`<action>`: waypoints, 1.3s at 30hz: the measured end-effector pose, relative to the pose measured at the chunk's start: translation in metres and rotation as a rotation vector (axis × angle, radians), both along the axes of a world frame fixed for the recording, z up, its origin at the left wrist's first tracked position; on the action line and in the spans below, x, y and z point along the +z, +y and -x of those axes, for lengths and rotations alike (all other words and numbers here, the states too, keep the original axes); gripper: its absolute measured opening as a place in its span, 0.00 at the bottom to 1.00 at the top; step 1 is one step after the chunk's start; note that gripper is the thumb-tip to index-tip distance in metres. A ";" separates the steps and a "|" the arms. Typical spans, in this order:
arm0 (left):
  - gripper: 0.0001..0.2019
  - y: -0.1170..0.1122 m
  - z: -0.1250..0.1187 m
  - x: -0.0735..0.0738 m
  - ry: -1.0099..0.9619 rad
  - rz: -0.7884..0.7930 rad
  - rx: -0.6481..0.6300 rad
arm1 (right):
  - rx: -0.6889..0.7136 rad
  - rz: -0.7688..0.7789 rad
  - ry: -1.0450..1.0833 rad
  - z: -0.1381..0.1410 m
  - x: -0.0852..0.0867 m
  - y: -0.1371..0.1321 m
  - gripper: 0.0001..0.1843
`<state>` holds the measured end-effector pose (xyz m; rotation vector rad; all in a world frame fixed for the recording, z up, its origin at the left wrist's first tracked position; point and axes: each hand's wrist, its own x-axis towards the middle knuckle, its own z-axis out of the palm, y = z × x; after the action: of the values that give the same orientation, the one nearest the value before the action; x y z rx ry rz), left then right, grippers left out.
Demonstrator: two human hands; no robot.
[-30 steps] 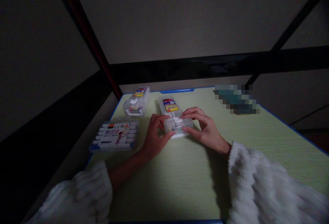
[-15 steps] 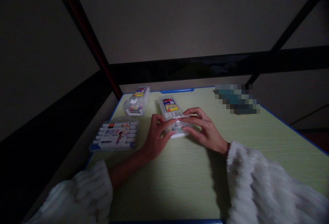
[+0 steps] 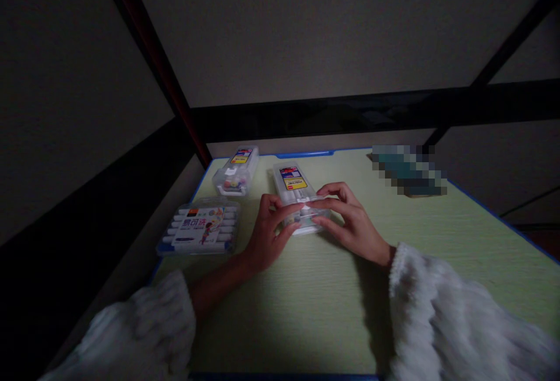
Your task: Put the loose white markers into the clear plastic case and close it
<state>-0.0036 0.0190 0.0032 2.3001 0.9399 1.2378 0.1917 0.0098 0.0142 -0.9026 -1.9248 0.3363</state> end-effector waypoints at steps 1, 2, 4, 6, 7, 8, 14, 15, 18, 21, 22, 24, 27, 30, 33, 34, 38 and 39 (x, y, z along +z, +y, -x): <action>0.16 0.000 0.000 0.000 0.000 0.002 0.007 | -0.016 0.006 0.009 0.000 -0.001 0.000 0.12; 0.16 -0.001 0.000 0.000 -0.003 0.004 0.016 | -0.032 0.018 0.020 0.000 -0.001 0.000 0.13; 0.19 -0.002 0.000 0.000 -0.017 0.015 0.037 | -0.051 0.062 0.048 0.000 -0.003 0.000 0.16; 0.23 -0.002 -0.001 -0.001 -0.049 0.033 0.059 | -0.051 0.127 0.077 0.000 -0.005 -0.001 0.18; 0.25 -0.002 -0.001 -0.002 -0.064 0.049 0.068 | -0.049 0.159 0.087 0.000 -0.006 -0.001 0.19; 0.25 -0.002 -0.001 -0.003 -0.078 0.068 0.079 | -0.051 0.191 0.091 0.000 -0.008 0.000 0.19; 0.25 -0.004 -0.001 -0.008 -0.080 0.265 0.181 | -0.024 0.343 0.140 0.000 -0.015 -0.001 0.22; 0.25 -0.004 -0.001 -0.008 -0.065 0.272 0.183 | -0.015 0.359 0.151 0.000 -0.015 -0.001 0.21; 0.22 -0.005 0.000 -0.006 -0.045 0.266 0.185 | 0.053 0.421 0.199 0.000 -0.016 -0.003 0.18; 0.22 -0.006 0.001 -0.005 -0.014 0.255 0.173 | 0.093 0.455 0.244 0.001 -0.015 -0.006 0.16; 0.22 -0.006 0.002 -0.004 -0.002 0.248 0.168 | 0.093 0.454 0.252 0.002 -0.014 -0.007 0.16; 0.22 -0.007 0.004 -0.001 0.020 0.229 0.162 | 0.082 0.442 0.259 0.004 -0.011 -0.009 0.16; 0.22 -0.007 0.009 0.008 0.035 0.192 0.163 | 0.052 0.408 0.268 0.010 -0.002 -0.011 0.16; 0.22 -0.005 0.020 0.024 0.035 0.152 0.183 | 0.036 0.373 0.283 0.022 0.012 -0.009 0.17; 0.21 -0.003 0.038 0.047 0.036 0.102 0.219 | 0.041 0.333 0.340 0.041 0.027 -0.001 0.19; 0.21 -0.002 0.045 0.054 0.032 0.083 0.233 | 0.059 0.331 0.352 0.048 0.032 0.002 0.19; 0.19 0.003 0.075 0.082 0.024 0.045 0.267 | 0.112 0.329 0.414 0.083 0.046 0.022 0.21; 0.19 0.005 0.082 0.086 0.025 0.034 0.281 | 0.125 0.335 0.426 0.093 0.049 0.027 0.21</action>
<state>-0.0854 0.0241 0.0895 2.2173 1.3192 1.2903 0.0988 0.0370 0.0628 -0.8415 -1.5534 0.8735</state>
